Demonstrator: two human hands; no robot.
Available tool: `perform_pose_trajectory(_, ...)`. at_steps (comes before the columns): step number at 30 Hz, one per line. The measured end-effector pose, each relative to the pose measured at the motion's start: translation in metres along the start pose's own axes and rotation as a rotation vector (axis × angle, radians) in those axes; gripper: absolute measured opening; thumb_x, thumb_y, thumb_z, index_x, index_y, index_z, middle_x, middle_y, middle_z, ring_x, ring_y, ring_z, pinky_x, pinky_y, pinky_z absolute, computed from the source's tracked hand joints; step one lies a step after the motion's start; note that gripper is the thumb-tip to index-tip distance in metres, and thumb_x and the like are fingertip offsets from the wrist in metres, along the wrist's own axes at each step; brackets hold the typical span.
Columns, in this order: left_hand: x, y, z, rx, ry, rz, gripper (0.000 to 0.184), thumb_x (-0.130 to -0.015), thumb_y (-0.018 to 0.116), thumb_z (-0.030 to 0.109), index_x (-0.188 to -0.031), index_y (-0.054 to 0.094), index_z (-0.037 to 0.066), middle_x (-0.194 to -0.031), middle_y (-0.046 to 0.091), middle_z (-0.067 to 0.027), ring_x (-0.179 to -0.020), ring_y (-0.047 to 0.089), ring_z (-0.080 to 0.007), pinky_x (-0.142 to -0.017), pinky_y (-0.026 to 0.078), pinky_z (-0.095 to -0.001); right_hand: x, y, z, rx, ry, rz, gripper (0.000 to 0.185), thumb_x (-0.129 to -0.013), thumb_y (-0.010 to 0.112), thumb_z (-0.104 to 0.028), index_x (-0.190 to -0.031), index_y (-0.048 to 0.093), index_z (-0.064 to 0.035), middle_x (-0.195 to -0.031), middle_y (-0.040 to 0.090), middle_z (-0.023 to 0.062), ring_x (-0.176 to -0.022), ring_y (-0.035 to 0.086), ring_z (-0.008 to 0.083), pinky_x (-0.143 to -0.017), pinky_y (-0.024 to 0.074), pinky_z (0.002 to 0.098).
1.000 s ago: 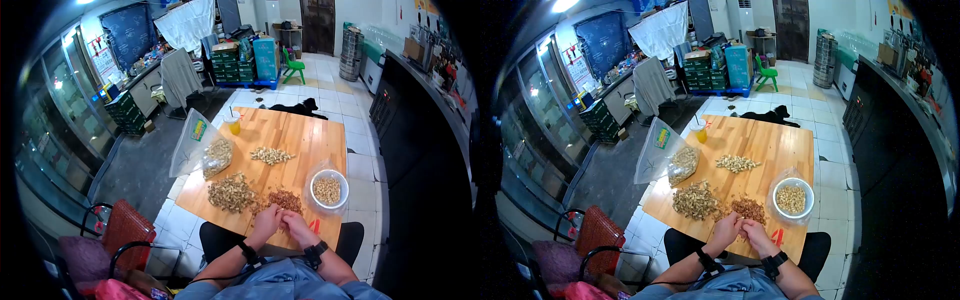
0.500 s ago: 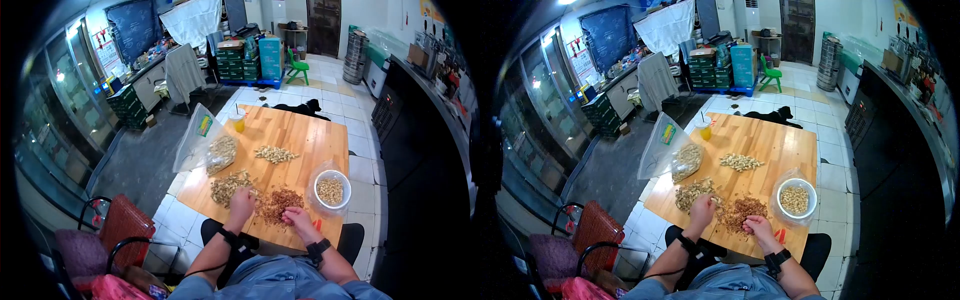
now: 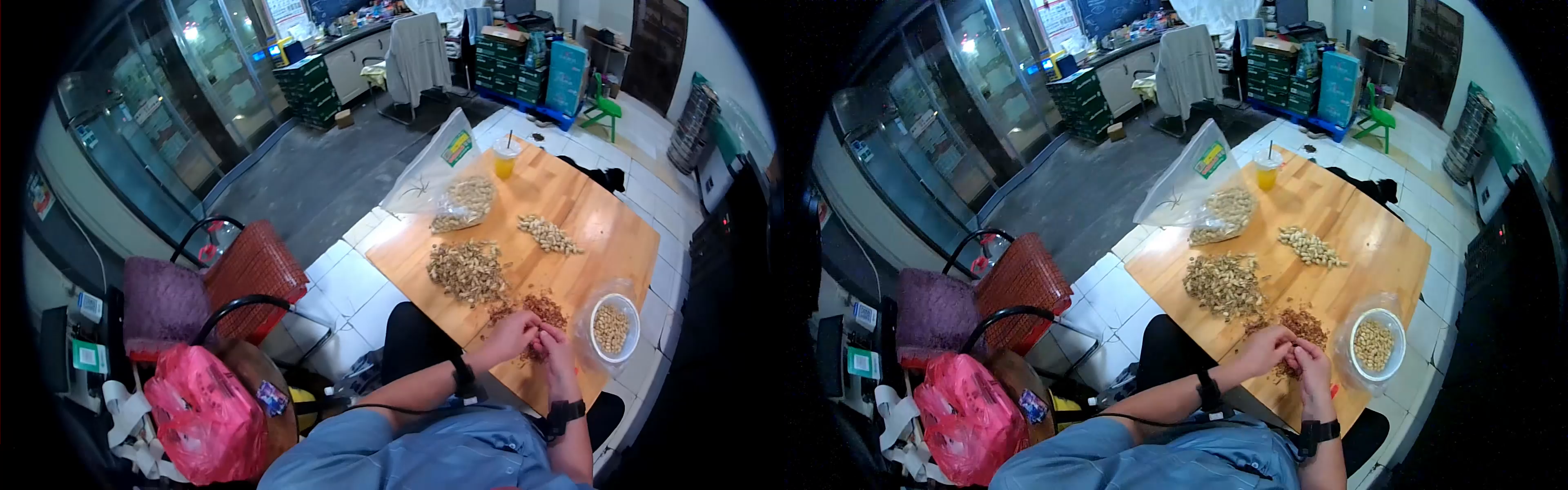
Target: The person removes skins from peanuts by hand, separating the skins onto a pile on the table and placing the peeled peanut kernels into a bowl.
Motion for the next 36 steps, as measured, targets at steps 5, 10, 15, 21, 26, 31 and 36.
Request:
perform_pose_trajectory(5,0.011,0.016,0.005,0.311,-0.146,-0.11,0.014,-0.091,0.061,0.003,-0.104,0.061,0.0,-0.092,0.068,-0.0078,-0.083,0.066,-0.0149,-0.074,0.052,-0.0286,-0.005,-0.012,0.004,-0.006,-0.037,0.012,0.008,-0.094,0.064,-0.011,-0.097,0.064,-0.0038,-0.08,0.066,0.0036,-0.064,0.059,0.0084,-0.058,0.0492,0.02)
perform_pose_trajectory(10,0.01,0.019,0.003,0.511,-0.188,-0.157,0.013,-0.092,0.06,0.003,-0.104,0.059,-0.001,-0.091,0.067,-0.0066,-0.085,0.065,-0.0134,-0.074,0.053,-0.0277,-0.004,-0.01,0.003,-0.007,-0.046,0.046,0.009,-0.094,0.065,-0.015,-0.093,0.064,-0.0052,-0.075,0.064,0.0014,-0.06,0.055,0.0072,-0.055,0.0457,0.0195)
perform_pose_trajectory(15,0.009,0.021,-0.013,0.568,-0.236,-0.127,0.011,-0.093,0.06,0.002,-0.103,0.06,-0.002,-0.088,0.067,-0.0078,-0.079,0.066,-0.014,-0.072,0.053,-0.0274,-0.005,0.0,0.001,0.007,-0.081,-0.007,0.013,-0.094,0.065,-0.016,-0.09,0.064,-0.0041,-0.072,0.061,0.0007,-0.058,0.053,0.007,-0.052,0.0416,0.0205)
perform_pose_trajectory(21,0.01,0.038,-0.014,0.709,-0.228,-0.106,0.006,-0.094,0.061,0.002,-0.098,0.059,-0.002,-0.081,0.067,-0.0093,-0.073,0.066,-0.0143,-0.067,0.054,-0.0266,0.004,-0.004,-0.006,0.026,-0.087,0.11,0.019,-0.093,0.066,-0.02,-0.085,0.064,-0.0033,-0.069,0.062,0.0021,-0.055,0.054,0.0084,-0.049,0.0428,0.0216)
perform_pose_trajectory(26,0.011,0.035,-0.02,0.494,-0.293,-0.039,0.01,-0.092,0.065,0.004,-0.098,0.06,-0.002,-0.085,0.068,-0.0069,-0.076,0.065,-0.0113,-0.069,0.054,-0.0247,0.01,-0.001,-0.011,0.041,-0.055,0.107,0.019,-0.094,0.066,-0.022,-0.088,0.064,-0.004,-0.074,0.064,0.0023,-0.06,0.055,0.0073,-0.053,0.0449,0.0203)
perform_pose_trajectory(31,0.012,0.033,-0.017,0.443,-0.288,-0.047,0.007,-0.091,0.065,0.003,-0.094,0.06,0.0,-0.085,0.068,-0.0067,-0.077,0.065,-0.0109,-0.069,0.054,-0.0252,0.009,-0.003,-0.004,0.019,-0.044,0.091,0.018,-0.094,0.065,-0.021,-0.088,0.064,-0.0038,-0.076,0.064,0.002,-0.062,0.055,0.0068,-0.053,0.0449,0.0197)
perform_pose_trajectory(36,0.012,0.029,-0.034,0.459,-0.314,-0.014,0.006,-0.089,0.065,0.003,-0.093,0.061,0.001,-0.084,0.067,-0.0055,-0.072,0.062,-0.01,-0.065,0.052,-0.0244,0.007,-0.003,0.01,-0.047,-0.019,0.034,0.018,-0.097,0.061,-0.021,-0.098,0.065,-0.0031,-0.077,0.063,0.0015,-0.063,0.055,0.0073,-0.054,0.0444,0.0206)
Point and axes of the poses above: each hand's wrist, its own x-axis away from the middle knuckle, its own y-axis out of the palm, z = x × y, the point moved 7 cm from there along -x, towards the middle knuckle
